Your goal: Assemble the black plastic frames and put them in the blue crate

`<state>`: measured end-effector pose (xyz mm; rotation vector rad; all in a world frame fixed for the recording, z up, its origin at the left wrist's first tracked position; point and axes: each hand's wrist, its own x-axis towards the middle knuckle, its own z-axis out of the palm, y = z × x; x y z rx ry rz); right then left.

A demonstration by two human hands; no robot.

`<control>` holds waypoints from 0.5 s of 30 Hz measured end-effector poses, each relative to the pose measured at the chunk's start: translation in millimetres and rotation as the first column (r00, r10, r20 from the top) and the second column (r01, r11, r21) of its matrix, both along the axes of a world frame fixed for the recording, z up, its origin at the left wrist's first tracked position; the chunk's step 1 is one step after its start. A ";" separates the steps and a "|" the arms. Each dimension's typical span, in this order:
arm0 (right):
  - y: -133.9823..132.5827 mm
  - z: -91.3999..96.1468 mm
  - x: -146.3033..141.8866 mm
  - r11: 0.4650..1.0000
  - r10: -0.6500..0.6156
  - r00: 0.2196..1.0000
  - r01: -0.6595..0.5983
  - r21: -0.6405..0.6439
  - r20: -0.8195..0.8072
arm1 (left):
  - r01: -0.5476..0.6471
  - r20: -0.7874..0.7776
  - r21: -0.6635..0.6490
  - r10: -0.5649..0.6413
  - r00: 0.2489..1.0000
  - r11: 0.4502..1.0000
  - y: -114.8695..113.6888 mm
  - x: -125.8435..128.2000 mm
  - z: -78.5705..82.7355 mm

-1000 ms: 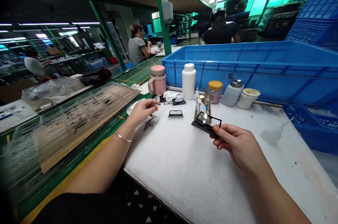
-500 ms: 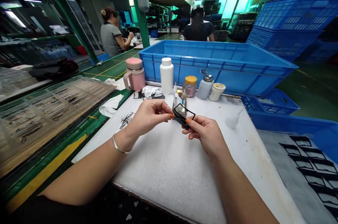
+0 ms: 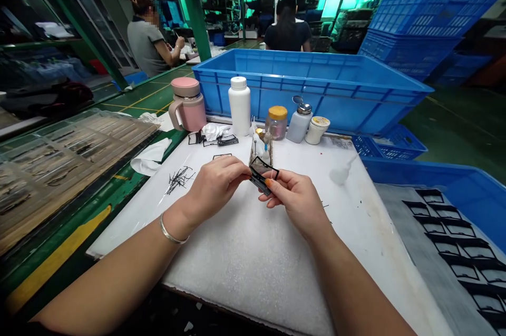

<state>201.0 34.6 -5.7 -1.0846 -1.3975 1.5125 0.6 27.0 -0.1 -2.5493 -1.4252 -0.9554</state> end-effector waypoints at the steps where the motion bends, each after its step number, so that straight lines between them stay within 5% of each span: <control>1: 0.2 0.0 0.1 1.000 0.004 1.000 -0.004 -0.001 -0.003 | -0.009 -0.018 0.001 0.009 1.000 1.000 -0.3 0.4 -0.4; 15: 0.3 2.3 -1.0 0.999 0.022 0.998 -0.024 -0.043 -0.054 | 0.002 0.023 0.092 -0.004 1.000 0.996 -4.5 5.4 -4.2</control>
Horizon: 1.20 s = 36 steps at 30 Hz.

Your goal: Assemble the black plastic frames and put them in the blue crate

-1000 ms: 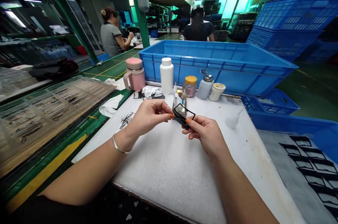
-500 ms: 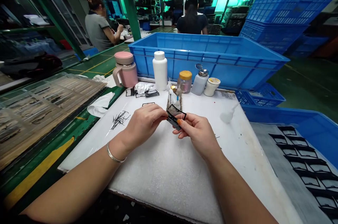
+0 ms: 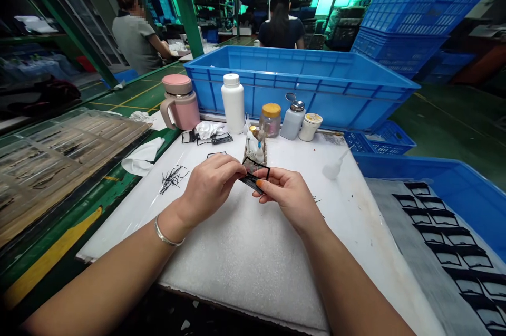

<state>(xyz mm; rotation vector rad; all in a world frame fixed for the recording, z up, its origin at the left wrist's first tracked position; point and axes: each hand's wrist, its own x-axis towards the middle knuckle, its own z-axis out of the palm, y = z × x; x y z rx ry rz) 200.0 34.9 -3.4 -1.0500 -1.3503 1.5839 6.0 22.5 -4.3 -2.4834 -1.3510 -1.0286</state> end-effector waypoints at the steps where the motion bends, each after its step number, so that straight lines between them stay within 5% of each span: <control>1: 0.0 0.4 0.1 1.000 -0.003 1.000 0.003 0.000 -0.001 | 0.004 0.016 -0.005 -0.004 1.000 1.000 0.4 -0.3 0.0; 9: -0.7 1.5 0.0 1.000 0.011 1.000 -0.011 -0.012 -0.020 | 0.075 0.159 -0.054 -0.066 0.985 0.996 2.1 2.3 0.1; 22: -1.3 -3.1 -2.3 0.999 0.038 0.998 -0.038 -0.011 -0.049 | 0.038 0.246 -0.180 0.007 0.969 0.983 1.2 4.0 3.7; 36: -8.5 -4.7 -14.5 0.973 -0.158 0.985 0.144 0.182 0.063 | 0.074 0.300 -0.207 -0.008 0.954 0.975 -0.1 9.4 2.7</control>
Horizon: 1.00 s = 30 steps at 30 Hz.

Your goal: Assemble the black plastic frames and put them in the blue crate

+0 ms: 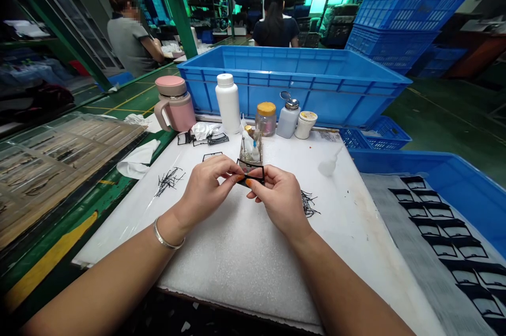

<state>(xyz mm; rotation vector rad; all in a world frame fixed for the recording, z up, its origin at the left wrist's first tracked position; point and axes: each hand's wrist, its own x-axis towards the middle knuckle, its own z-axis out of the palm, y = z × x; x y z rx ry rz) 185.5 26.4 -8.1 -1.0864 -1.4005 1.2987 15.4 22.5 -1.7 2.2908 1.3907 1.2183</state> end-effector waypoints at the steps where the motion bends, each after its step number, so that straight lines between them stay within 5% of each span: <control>1: -0.3 -0.5 -0.4 1.000 -0.016 1.000 0.016 0.010 0.005 | 0.002 -0.001 0.007 -0.002 1.000 1.000 -0.1 0.3 0.2; 11: -3.3 4.0 -1.4 0.995 -0.079 0.996 0.081 0.056 -0.042 | 0.011 0.081 0.063 -0.016 0.997 0.998 -2.2 2.5 0.9; 16: -4.0 6.5 -2.4 0.993 -0.090 0.995 0.094 0.070 -0.050 | 0.057 0.371 -0.186 0.016 0.928 0.981 -0.4 2.8 2.1; 20: -3.8 5.9 -1.9 0.995 -0.076 0.997 0.078 0.059 -0.035 | 0.235 0.539 -0.400 0.020 0.842 0.886 4.2 0.7 1.2; 25: -2.3 4.6 -1.5 0.997 -0.047 0.998 0.049 0.062 -0.032 | 0.341 0.644 -0.446 0.032 0.764 0.827 6.5 -2.7 1.6; 30: -1.0 3.5 -0.6 0.999 -0.016 0.999 0.017 0.039 -0.028 | 0.329 0.631 -0.455 0.039 0.775 0.828 7.4 -5.0 3.3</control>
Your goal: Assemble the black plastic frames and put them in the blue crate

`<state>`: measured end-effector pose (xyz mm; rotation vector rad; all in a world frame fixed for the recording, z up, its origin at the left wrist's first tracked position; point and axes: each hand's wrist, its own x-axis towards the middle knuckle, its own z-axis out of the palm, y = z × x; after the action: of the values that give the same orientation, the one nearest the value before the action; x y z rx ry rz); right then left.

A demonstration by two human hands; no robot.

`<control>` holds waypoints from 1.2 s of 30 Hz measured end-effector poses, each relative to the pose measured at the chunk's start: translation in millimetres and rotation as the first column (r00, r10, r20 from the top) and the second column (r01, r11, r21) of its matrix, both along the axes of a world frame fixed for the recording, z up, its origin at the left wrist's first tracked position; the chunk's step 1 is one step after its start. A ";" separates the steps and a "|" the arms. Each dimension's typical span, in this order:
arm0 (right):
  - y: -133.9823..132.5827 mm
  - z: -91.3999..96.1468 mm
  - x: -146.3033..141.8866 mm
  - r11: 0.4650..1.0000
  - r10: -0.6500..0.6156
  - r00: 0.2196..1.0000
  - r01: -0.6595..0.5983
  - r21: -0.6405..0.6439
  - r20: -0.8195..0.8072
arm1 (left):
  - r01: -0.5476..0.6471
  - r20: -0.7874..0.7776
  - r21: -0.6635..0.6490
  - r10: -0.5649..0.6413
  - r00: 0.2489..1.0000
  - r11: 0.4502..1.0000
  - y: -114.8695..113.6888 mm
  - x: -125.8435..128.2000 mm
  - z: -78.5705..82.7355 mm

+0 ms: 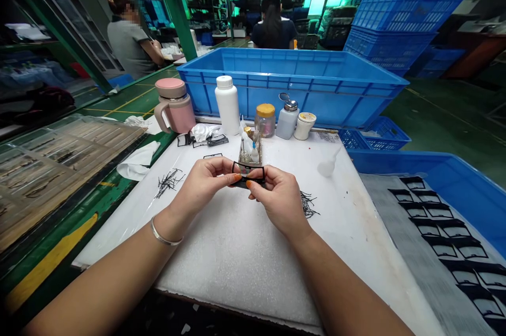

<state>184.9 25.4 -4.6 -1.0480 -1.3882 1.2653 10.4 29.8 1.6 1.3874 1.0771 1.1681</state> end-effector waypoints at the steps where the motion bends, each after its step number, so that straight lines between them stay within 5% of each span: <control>1: -0.1 0.1 0.1 1.000 0.005 1.000 -0.005 0.002 -0.002 | -0.005 -0.012 0.005 0.005 1.000 1.000 0.1 -0.2 0.2; 36: 1.2 1.6 0.4 1.000 0.003 1.000 -0.002 -0.025 0.030 | -0.015 -0.016 0.011 0.015 1.000 1.000 -1.9 2.6 1.5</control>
<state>185.2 26.5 -2.9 -1.0872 -1.4001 1.2763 12.9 27.9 3.2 1.4016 1.0956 1.1765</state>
